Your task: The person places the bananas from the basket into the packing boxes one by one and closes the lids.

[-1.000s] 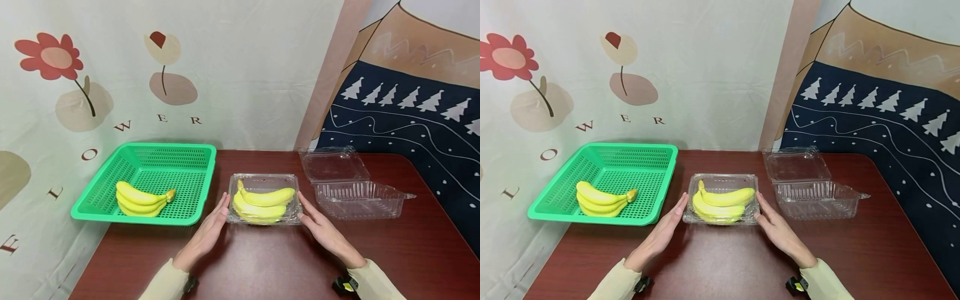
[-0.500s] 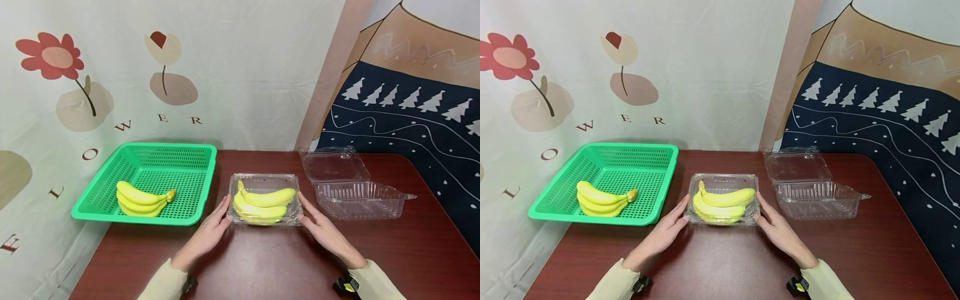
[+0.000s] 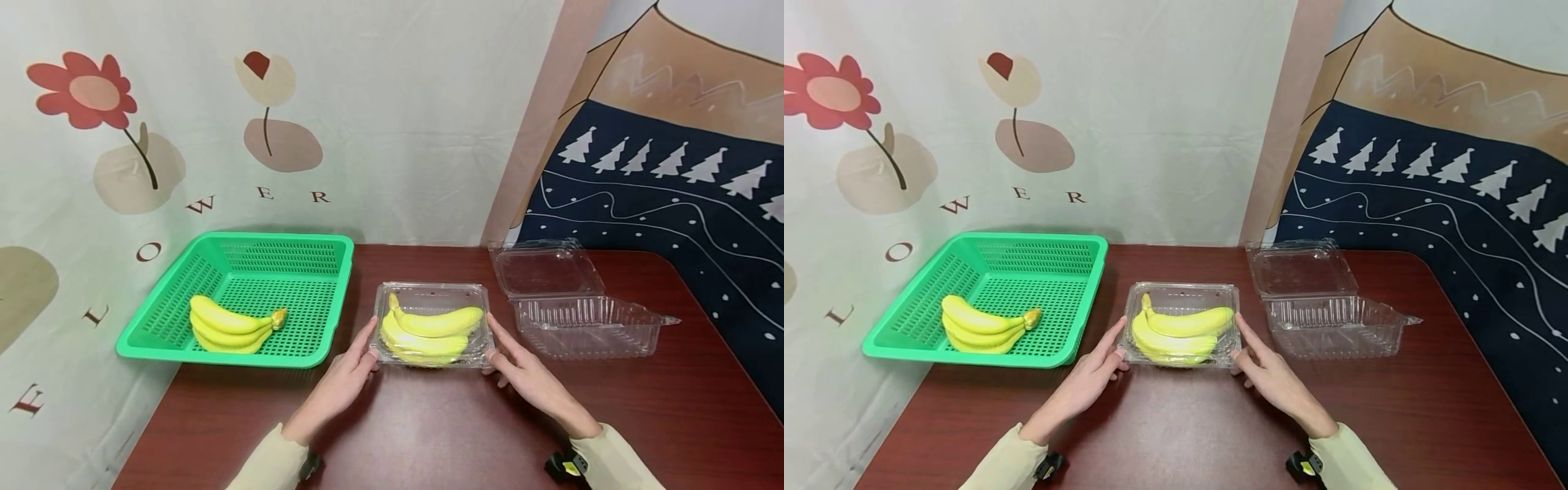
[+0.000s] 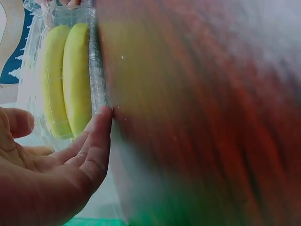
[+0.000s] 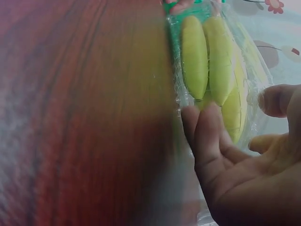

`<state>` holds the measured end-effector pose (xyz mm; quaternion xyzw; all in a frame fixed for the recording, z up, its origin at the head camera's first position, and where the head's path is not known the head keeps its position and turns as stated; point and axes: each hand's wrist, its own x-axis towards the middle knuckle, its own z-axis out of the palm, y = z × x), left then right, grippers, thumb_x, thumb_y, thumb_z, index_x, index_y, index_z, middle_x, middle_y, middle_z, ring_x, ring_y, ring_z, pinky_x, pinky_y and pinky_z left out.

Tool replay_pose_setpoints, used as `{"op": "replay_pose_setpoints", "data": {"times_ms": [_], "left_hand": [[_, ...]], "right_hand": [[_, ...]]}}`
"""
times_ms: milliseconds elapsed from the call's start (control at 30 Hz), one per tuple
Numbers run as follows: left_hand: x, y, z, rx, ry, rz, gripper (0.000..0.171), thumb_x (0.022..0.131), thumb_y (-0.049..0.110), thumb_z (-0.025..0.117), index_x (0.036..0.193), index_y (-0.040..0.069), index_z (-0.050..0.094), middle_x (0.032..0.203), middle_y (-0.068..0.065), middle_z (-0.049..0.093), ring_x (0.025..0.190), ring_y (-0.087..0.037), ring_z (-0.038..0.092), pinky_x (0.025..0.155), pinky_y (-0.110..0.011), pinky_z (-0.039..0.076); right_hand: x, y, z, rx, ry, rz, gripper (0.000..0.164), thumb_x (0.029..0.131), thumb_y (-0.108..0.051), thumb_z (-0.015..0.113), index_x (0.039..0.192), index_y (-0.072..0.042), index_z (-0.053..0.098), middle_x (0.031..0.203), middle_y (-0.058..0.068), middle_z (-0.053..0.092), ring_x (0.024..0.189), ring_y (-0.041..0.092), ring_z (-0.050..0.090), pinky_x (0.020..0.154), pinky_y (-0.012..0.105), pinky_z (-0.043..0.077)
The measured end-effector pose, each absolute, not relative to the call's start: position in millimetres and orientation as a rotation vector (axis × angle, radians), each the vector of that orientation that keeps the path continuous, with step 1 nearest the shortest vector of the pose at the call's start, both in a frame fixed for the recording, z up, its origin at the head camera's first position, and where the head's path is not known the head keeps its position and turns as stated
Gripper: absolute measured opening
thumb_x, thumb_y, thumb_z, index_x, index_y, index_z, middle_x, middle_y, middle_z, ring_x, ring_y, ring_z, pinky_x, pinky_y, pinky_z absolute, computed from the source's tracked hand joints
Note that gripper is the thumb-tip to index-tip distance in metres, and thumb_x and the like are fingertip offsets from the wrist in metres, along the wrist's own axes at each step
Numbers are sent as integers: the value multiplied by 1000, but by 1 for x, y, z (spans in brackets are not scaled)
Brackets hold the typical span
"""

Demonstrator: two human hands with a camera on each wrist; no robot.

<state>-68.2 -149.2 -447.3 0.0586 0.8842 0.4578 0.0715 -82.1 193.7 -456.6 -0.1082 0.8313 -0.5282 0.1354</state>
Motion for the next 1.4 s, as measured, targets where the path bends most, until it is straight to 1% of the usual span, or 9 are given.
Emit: {"op": "replay_pose_setpoints", "data": {"times_ms": [67,133,233,333,500,667,833,1100,1400], "left_hand": [[-69,-149,-448,180,2642,1397,58,109,22,49,164,27,31,91,-4,73,80,-17,67,71,-33,54],[-70,-148,-448,177,2622,1421,59,109,20,50,164,26,31,89,-5,73,78,-17,68,67,-31,54],[-70,-147,-447,180,2572,1478,60,108,16,50,165,25,29,85,-5,72,75,-19,68,65,-31,56],[-71,-145,-448,192,2491,1565,63,107,10,48,165,21,25,82,-8,72,73,-22,70,67,-34,58],[-73,-143,-449,175,2317,1723,67,106,2,44,166,17,19,85,-16,74,74,-27,72,71,-36,60],[-74,-141,-449,140,2213,1821,66,106,1,42,166,14,17,85,-21,74,73,-24,71,69,-33,59],[-75,-139,-449,104,2152,1896,68,103,-3,42,165,12,18,85,-25,73,70,-23,70,68,-29,58],[-75,-138,-448,56,2126,1946,74,96,-8,41,164,12,22,80,-24,73,66,-23,70,65,-29,58],[-77,-138,-450,50,2116,1954,74,96,-8,42,164,11,23,76,-23,72,63,-20,69,62,-30,57]], "right_hand": [[-82,194,-457,-343,2333,-1563,70,110,-26,52,168,-29,14,88,11,72,80,26,70,60,34,56],[-82,194,-458,-385,2269,-1600,71,111,-24,49,168,-29,9,86,13,72,82,27,72,58,35,57],[-83,194,-460,-443,2219,-1630,70,112,-22,45,168,-27,3,84,14,72,80,28,73,55,34,55],[-84,194,-461,-481,2190,-1651,69,113,-20,42,168,-23,1,85,14,71,80,28,74,55,33,55],[-85,193,-462,-512,2172,-1669,69,113,-16,41,168,-19,-1,85,15,71,81,28,74,55,33,55],[-86,192,-461,-530,2145,-1692,71,112,-12,41,168,-19,-2,82,15,70,76,30,73,54,32,55],[-87,191,-462,-551,2128,-1710,75,109,-6,42,168,-18,-3,78,14,68,72,28,71,52,32,54],[-88,191,-464,-547,2114,-1756,78,104,3,43,167,-13,-1,72,9,63,64,23,68,51,28,52],[-88,189,-464,-606,2102,-1828,80,100,9,44,165,-3,0,69,5,60,55,16,60,48,26,49]]}}
